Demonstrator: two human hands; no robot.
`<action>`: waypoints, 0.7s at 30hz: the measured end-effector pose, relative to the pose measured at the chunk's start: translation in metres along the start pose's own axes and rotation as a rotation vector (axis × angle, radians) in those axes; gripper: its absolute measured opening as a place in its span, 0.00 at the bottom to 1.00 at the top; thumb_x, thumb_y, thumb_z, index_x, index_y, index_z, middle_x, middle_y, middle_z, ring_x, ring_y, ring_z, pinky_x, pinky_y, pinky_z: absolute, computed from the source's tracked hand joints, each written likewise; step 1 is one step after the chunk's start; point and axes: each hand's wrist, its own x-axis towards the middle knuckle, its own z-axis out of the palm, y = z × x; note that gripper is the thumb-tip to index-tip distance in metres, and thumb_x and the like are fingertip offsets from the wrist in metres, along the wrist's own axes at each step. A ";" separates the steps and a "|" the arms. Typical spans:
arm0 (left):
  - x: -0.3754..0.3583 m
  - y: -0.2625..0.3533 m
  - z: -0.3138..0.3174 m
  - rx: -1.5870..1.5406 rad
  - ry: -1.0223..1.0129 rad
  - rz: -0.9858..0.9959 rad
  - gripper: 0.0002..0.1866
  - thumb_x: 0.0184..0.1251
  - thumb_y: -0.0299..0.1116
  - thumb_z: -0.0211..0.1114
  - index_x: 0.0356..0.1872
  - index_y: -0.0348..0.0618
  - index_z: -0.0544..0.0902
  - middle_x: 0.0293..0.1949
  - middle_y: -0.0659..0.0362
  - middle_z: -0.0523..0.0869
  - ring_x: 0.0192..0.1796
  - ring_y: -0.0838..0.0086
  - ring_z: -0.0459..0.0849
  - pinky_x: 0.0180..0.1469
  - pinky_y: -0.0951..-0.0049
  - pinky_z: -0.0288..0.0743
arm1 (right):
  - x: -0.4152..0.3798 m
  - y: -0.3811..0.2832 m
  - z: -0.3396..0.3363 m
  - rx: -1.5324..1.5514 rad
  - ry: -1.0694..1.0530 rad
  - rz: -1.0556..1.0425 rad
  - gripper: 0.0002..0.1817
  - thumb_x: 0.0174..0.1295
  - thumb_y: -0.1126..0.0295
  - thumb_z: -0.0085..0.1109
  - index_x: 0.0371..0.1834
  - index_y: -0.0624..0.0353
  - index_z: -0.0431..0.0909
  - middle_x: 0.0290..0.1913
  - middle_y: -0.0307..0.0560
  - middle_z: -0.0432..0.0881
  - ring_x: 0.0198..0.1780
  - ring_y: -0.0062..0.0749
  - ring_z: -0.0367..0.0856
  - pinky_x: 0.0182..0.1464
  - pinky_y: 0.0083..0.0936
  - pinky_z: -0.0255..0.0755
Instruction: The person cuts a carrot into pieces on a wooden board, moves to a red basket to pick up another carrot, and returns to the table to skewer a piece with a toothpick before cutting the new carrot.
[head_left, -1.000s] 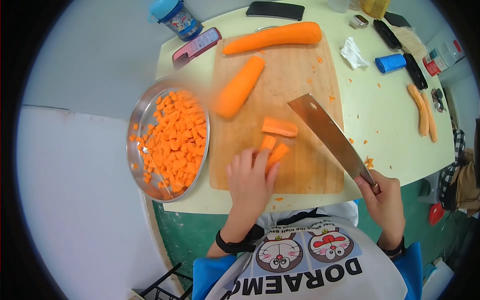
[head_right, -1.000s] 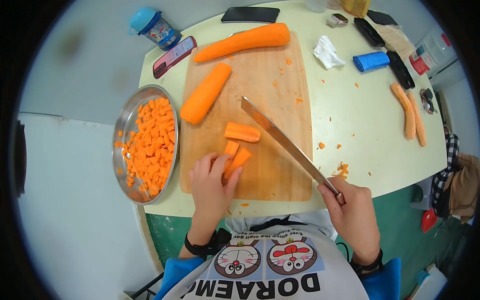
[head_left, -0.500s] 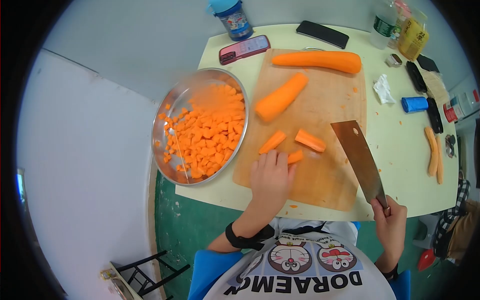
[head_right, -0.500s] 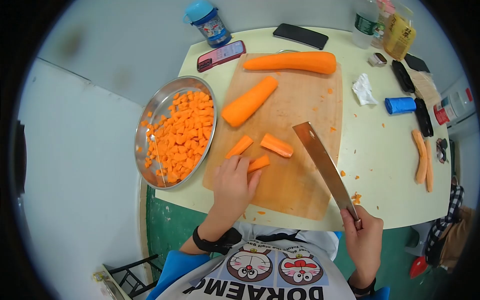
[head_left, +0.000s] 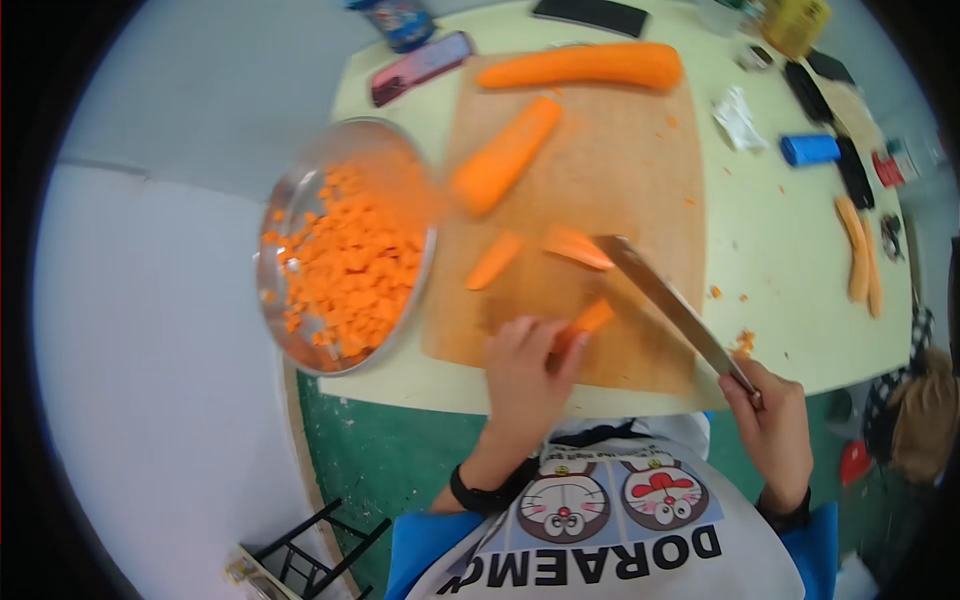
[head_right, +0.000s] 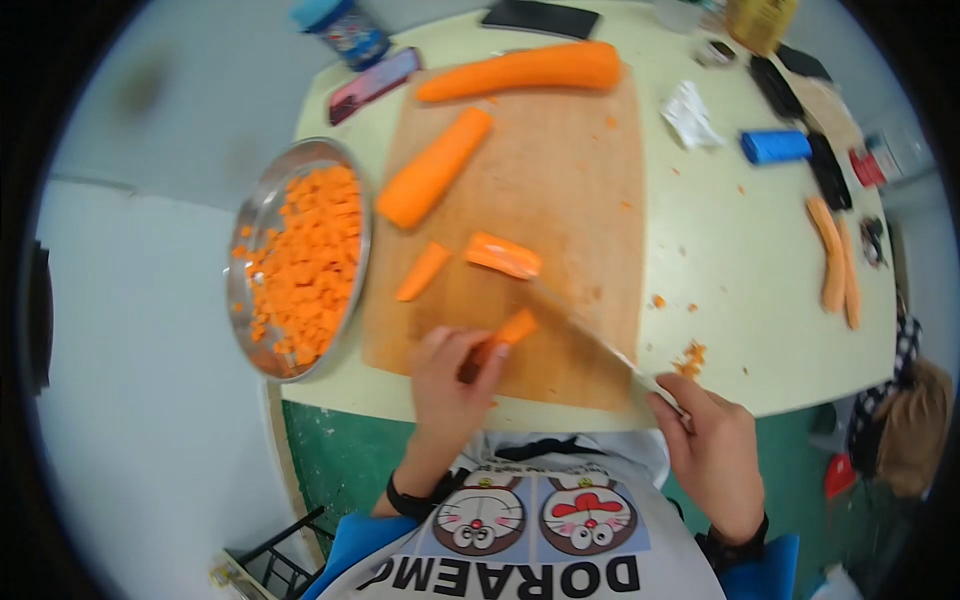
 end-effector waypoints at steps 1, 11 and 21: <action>-0.001 0.000 0.002 -0.036 -0.036 0.003 0.09 0.50 0.31 0.69 0.30 0.40 0.80 0.25 0.58 0.76 0.26 0.69 0.74 0.27 0.71 0.66 | 0.000 -0.002 0.000 -0.012 -0.014 -0.043 0.08 0.54 0.74 0.58 0.36 0.63 0.75 0.20 0.53 0.74 0.20 0.44 0.74 0.22 0.30 0.65; -0.003 -0.004 0.009 -0.021 0.063 0.063 0.11 0.41 0.26 0.71 0.28 0.44 0.79 0.26 0.63 0.76 0.28 0.69 0.71 0.34 0.71 0.59 | -0.004 0.001 -0.003 -0.157 -0.212 -0.196 0.16 0.47 0.74 0.61 0.41 0.56 0.72 0.20 0.45 0.71 0.21 0.41 0.74 0.22 0.32 0.67; -0.002 -0.005 0.010 -0.044 0.088 0.102 0.12 0.36 0.23 0.70 0.25 0.45 0.78 0.24 0.65 0.75 0.26 0.71 0.70 0.32 0.72 0.58 | -0.004 0.002 -0.002 -0.216 -0.209 -0.203 0.19 0.44 0.75 0.62 0.42 0.56 0.71 0.20 0.44 0.70 0.20 0.40 0.73 0.21 0.32 0.67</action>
